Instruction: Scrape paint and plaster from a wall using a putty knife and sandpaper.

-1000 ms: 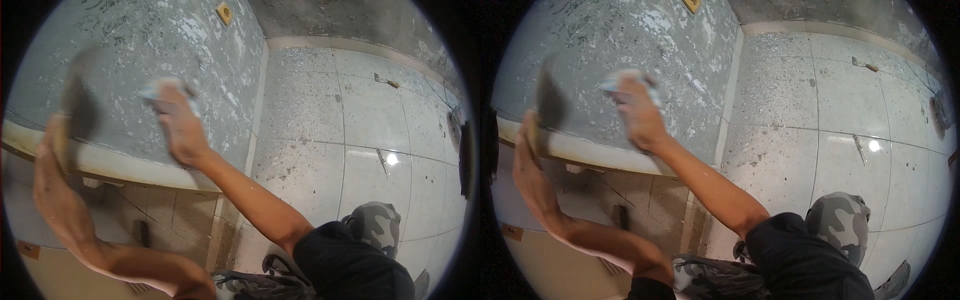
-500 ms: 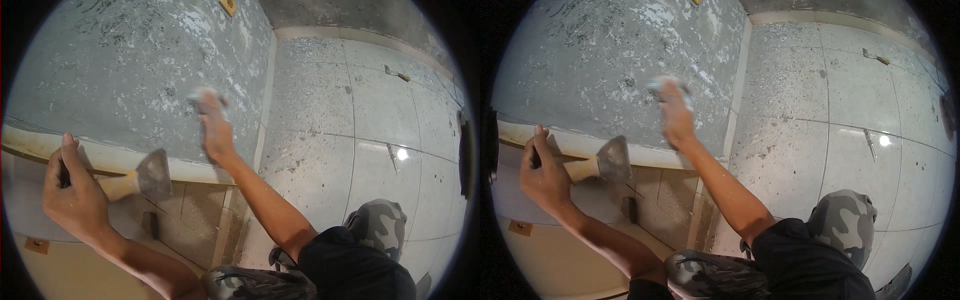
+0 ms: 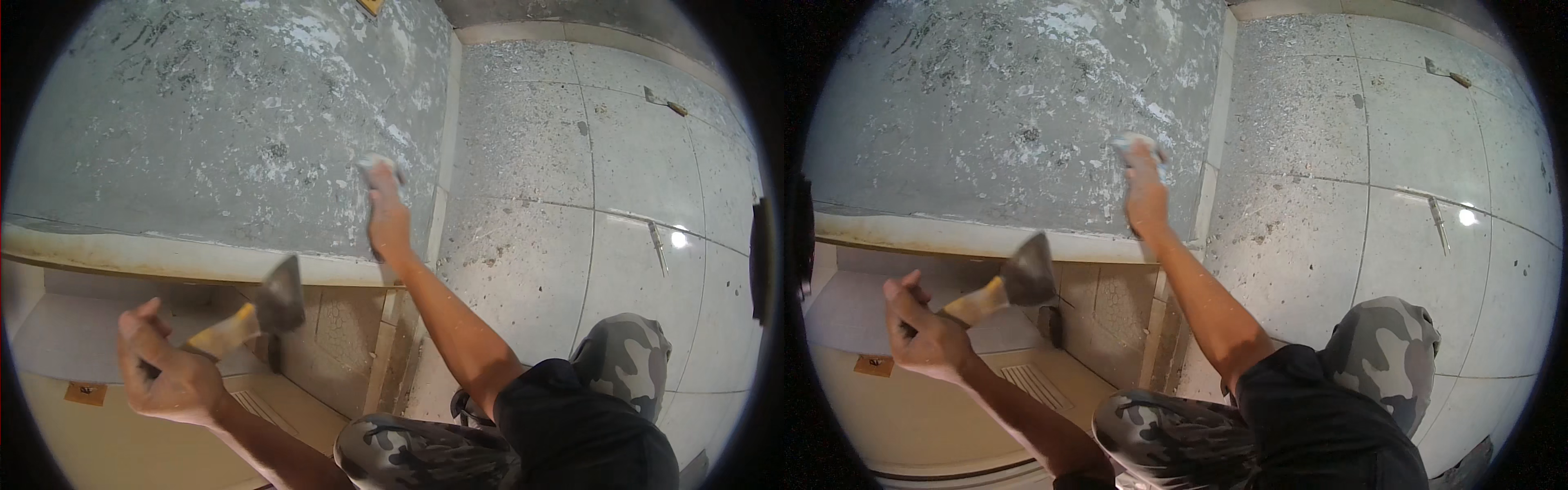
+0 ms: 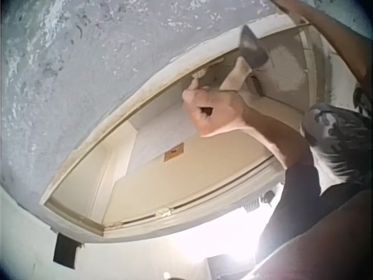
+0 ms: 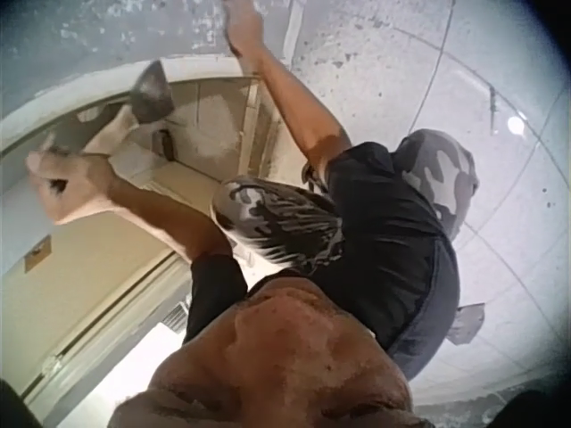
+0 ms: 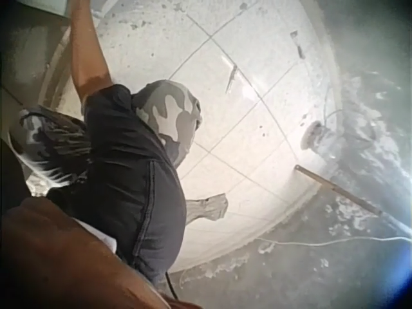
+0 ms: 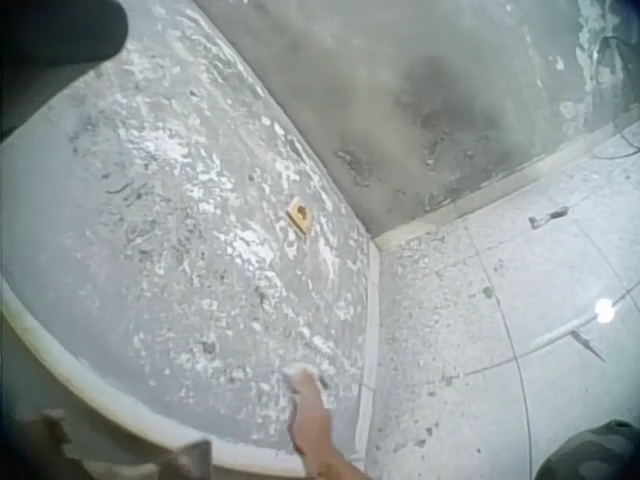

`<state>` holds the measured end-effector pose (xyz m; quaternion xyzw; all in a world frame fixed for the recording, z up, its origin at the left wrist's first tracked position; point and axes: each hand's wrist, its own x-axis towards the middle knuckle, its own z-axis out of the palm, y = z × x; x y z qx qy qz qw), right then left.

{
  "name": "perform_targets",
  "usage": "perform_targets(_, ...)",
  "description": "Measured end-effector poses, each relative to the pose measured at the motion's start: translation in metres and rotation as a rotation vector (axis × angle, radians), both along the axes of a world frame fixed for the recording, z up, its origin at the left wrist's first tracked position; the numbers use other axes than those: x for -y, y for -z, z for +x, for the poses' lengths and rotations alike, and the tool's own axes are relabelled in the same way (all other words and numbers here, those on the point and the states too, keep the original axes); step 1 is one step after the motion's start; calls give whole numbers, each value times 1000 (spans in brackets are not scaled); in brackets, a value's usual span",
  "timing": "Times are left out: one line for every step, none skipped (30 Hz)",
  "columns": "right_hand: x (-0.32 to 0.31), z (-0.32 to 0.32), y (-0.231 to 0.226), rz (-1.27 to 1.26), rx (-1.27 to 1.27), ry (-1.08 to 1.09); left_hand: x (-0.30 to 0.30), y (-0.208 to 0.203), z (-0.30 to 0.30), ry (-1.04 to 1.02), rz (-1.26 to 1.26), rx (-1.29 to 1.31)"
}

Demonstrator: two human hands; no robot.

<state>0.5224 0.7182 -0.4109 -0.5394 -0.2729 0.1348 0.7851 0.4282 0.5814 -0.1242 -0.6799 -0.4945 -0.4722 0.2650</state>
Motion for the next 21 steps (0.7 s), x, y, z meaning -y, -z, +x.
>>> perform_targets(2,6,21,-170,-202,-67,-1,-2,1,22,50,39)
perform_targets(2,15,39,-170,-468,-187,-1,-4,1,44,108,78)
perform_targets(6,26,46,-168,-732,-315,0,0,1,43,115,84)
perform_targets(7,31,52,-163,-725,-317,-1,11,-2,74,40,80)
perform_targets(14,35,52,59,-999,-380,-2,22,-8,104,-44,78)
perform_targets(19,39,53,299,-1263,-438,-6,32,-15,159,-141,38)
perform_targets(24,43,55,298,-1254,-442,-10,41,-23,213,-237,-3)
perform_targets(30,45,61,440,-1315,-539,-14,52,-19,224,-336,-60)
perform_targets(34,45,64,586,-1380,-645,-19,60,-15,228,-431,-123)
perform_targets(37,46,67,579,-1380,-655,-24,68,-20,204,-562,-195)
perform_targets(42,50,72,618,-1370,-652,-30,79,-24,184,-696,-267)
perform_targets(45,49,71,659,-1364,-653,-37,91,-33,130,-834,-293)
perform_targets(47,47,70,653,-1368,-660,-45,104,-45,77,-972,-317)
perform_targets(46,46,62,622,-1370,-640,-54,114,-58,-39,-1113,-341)
perform_targets(45,47,60,588,-1364,-611,-63,128,-68,-146,-1258,-362)
perform_targets(43,47,58,588,-1365,-614,-69,143,-78,-148,-1257,-360)
perform_targets(39,47,55,601,-1346,-606,-72,156,-89,-189,-1405,-434)
perform_targets(36,48,52,615,-1326,-596,-75,169,-100,-229,-1552,-507)
perform_targets(32,50,52,617,-1324,-601,-77,184,-108,-230,-1548,-504)
perform_targets(29,52,53,659,-1306,-586,-75,198,-111,-196,-1736,-582)
perform_targets(27,54,53,702,-1287,-572,-74,212,-113,-158,-1922,-661)
